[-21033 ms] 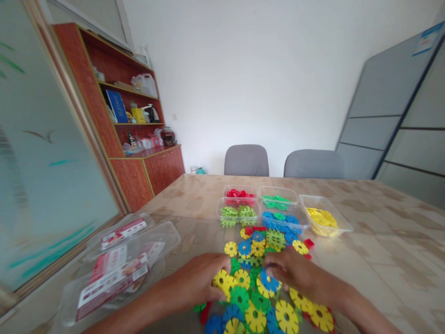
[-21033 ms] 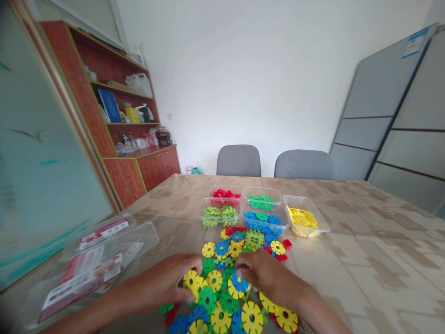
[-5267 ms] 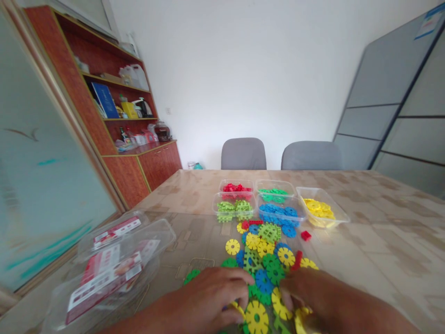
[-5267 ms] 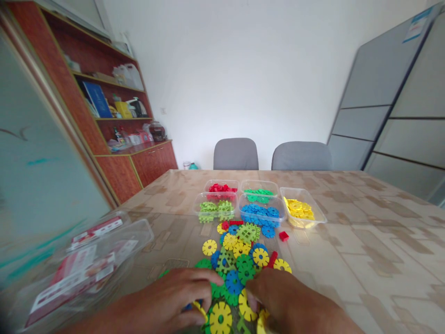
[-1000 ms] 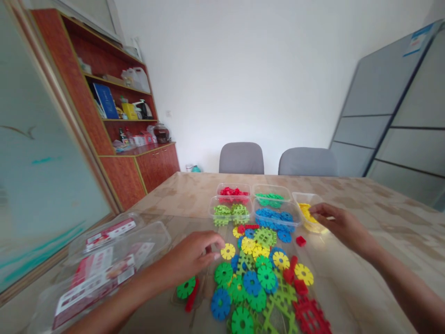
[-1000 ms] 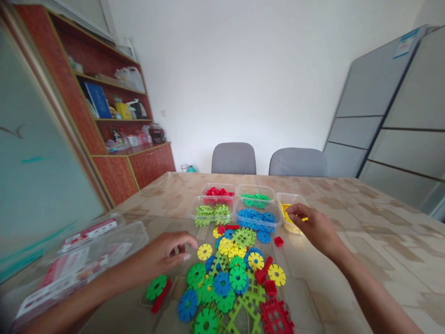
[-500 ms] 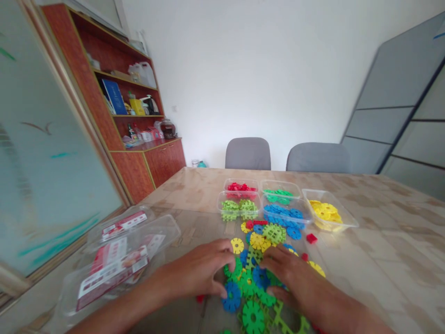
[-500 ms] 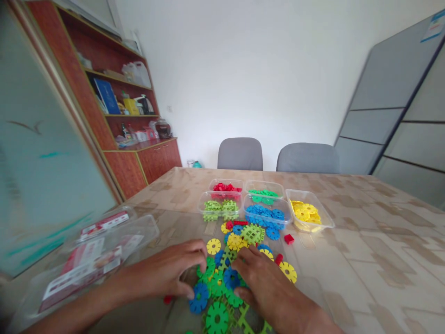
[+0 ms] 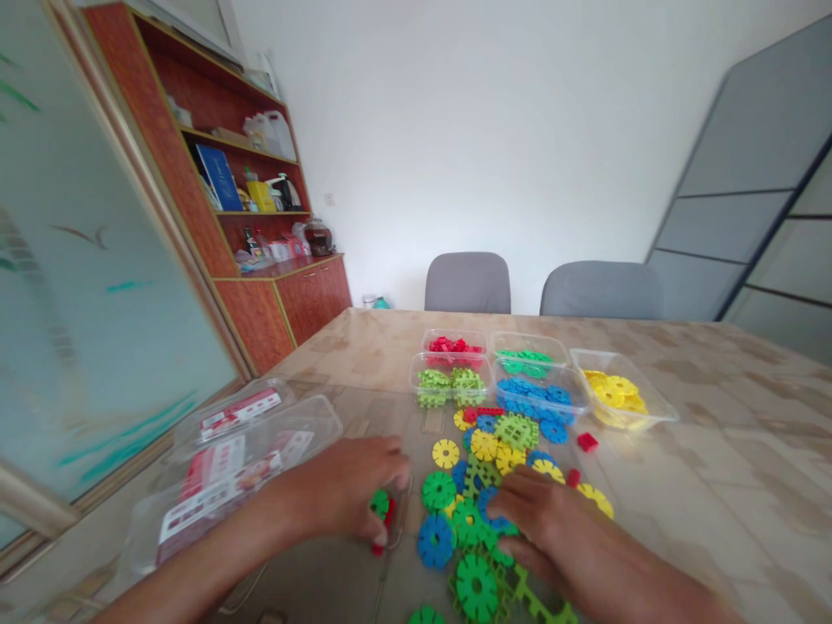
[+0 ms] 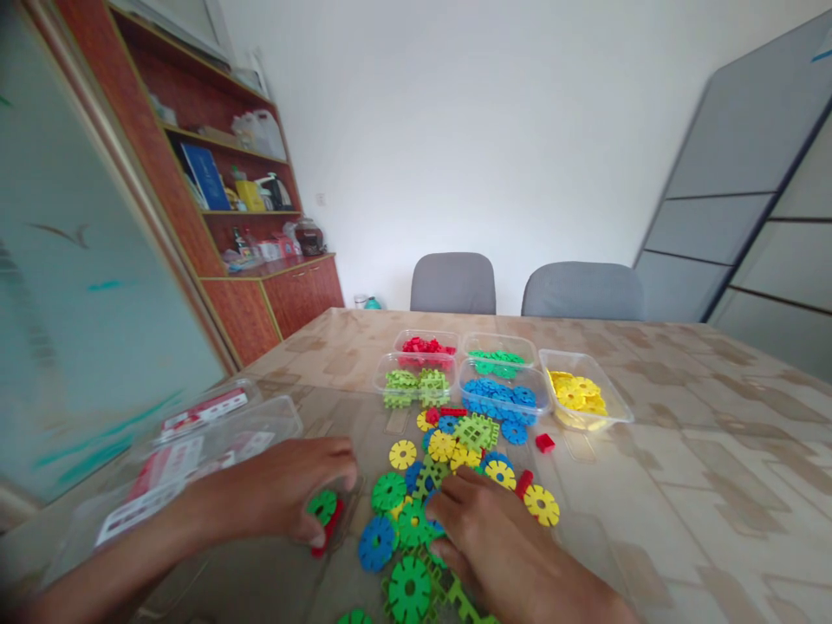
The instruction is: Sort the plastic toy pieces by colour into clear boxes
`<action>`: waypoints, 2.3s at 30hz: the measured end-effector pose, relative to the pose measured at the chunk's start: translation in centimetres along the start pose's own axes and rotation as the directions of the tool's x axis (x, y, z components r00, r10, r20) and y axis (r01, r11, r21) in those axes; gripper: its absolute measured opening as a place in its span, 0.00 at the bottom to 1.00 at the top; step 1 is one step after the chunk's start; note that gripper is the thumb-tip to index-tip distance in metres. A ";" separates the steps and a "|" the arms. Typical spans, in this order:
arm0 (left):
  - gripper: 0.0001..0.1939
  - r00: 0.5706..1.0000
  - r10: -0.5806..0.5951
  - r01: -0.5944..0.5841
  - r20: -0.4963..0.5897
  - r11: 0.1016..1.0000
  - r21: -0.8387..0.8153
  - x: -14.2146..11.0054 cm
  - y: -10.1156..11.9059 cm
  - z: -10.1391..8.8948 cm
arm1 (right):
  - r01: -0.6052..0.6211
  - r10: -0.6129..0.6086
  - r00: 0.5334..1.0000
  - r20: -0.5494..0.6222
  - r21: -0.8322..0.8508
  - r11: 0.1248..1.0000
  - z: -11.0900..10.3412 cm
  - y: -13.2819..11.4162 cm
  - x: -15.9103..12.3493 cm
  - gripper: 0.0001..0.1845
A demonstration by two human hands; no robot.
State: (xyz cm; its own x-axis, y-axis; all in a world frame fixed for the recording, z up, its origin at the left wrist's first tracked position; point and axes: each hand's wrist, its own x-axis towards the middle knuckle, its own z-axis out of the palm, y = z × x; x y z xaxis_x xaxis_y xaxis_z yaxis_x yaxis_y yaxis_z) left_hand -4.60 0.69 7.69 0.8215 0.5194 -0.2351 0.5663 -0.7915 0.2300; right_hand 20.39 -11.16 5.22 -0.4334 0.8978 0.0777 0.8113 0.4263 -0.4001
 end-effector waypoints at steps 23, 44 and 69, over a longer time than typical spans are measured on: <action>0.16 0.978 0.047 -0.089 -0.205 0.975 -0.203 3.5 0.5 3.3 | -0.078 0.073 0.996 0.042 0.142 0.987 0.9 0.8 -0.1 0.09; 0.10 0.986 -0.047 0.029 -0.160 0.993 -0.111 3.1 -2.1 2.0 | -0.120 0.122 0.992 -0.033 0.038 0.992 3.0 1.6 0.3 0.18; 0.23 0.985 0.063 -0.111 -0.163 0.946 -0.304 4.6 -1.5 4.2 | -0.148 0.150 0.988 -0.042 0.051 0.988 3.5 1.4 0.8 0.07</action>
State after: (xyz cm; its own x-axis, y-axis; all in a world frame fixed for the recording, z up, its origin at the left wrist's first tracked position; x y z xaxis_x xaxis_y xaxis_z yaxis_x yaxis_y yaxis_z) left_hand -1.94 2.90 2.28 0.8556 0.5138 -0.0626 0.4644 -0.7086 0.5312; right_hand 19.84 -10.25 1.57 -0.2901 0.9554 0.0552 0.8452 0.2829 -0.4535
